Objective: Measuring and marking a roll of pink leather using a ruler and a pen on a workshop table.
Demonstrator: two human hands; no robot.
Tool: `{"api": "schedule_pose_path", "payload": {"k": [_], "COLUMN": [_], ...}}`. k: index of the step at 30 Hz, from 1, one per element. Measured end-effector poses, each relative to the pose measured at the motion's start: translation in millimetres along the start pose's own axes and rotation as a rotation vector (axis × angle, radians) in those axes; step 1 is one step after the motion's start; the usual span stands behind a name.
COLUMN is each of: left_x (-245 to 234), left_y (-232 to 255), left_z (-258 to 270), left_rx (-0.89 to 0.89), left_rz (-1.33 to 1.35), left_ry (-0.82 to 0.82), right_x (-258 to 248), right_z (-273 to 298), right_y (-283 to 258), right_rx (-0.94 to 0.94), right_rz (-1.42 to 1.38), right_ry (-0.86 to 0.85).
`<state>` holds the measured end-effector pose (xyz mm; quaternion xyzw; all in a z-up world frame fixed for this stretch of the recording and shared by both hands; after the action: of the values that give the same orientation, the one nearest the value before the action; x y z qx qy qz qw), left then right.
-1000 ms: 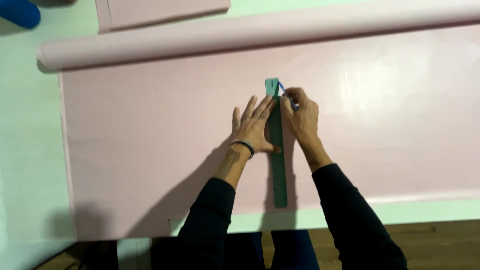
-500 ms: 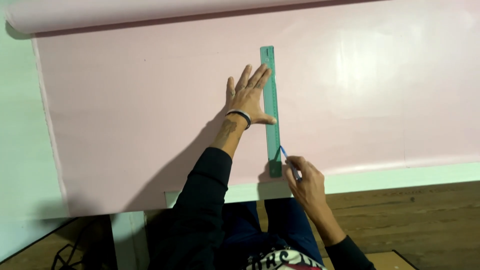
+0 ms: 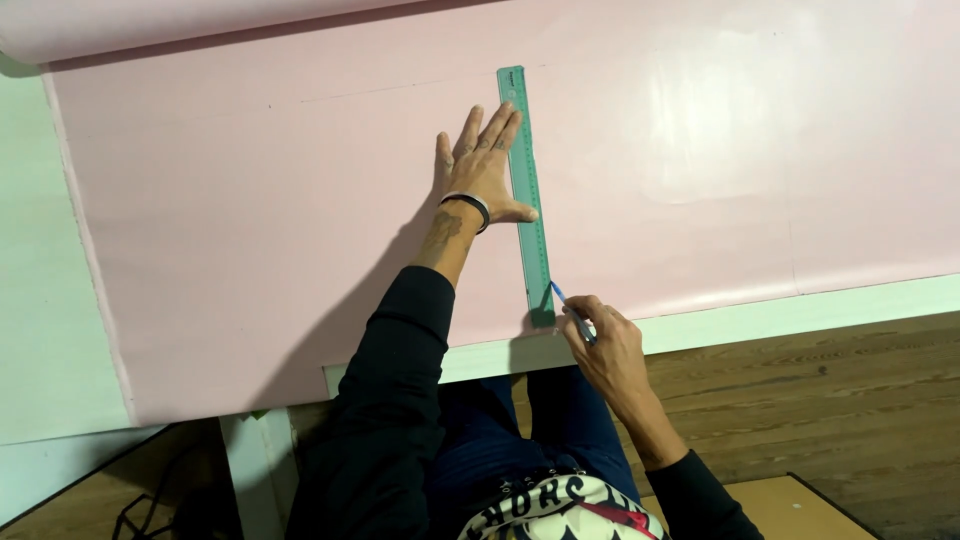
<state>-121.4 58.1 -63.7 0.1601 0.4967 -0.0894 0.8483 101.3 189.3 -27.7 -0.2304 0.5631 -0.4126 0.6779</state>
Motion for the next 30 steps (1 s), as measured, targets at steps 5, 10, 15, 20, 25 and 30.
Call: {"api": "schedule_pose_path", "payload": {"k": [5, 10, 15, 20, 25, 30], "left_x": [-2.8, -3.8, -4.9, 1.4, 0.7, 3.6], "left_y": [3.0, 0.2, 0.7, -0.9, 0.1, -0.3], "left_z": [4.4, 3.1, -0.3, -1.5, -0.8, -1.3], "left_rx": [0.001, -0.007, 0.013, 0.014, 0.033, 0.025], "left_rz": [-0.023, -0.007, -0.019, 0.006, 0.015, 0.013], "left_ry": [-0.004, 0.0, 0.028, 0.004, 0.024, 0.011], "right_x": [-6.2, -0.7, -0.1, -7.2, -8.2, -3.2], "right_z": [12.6, 21.7, 3.2, -49.4, -83.0, -48.8], "right_y": [-10.0, 4.5, 7.1, -24.8, -19.7, 9.6], "right_rx": [-0.026, 0.047, -0.003, -0.186, -0.162, -0.056], "right_rz": [0.055, 0.062, 0.003, -0.047, -0.058, -0.045], "right_ry": [0.042, -0.005, 0.025, 0.088, 0.06, -0.035]}}
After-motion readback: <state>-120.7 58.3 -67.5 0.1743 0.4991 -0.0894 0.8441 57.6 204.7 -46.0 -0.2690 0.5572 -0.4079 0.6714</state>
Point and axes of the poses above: each hand's wrist, its own z-axis away from the middle knuckle, its own x-axis out of the palm, y = z × x, the point moved 10 cm from there along -z, towards the middle knuckle, and after that the axes turned 13 degrees about -z, right-handed, at the moved point
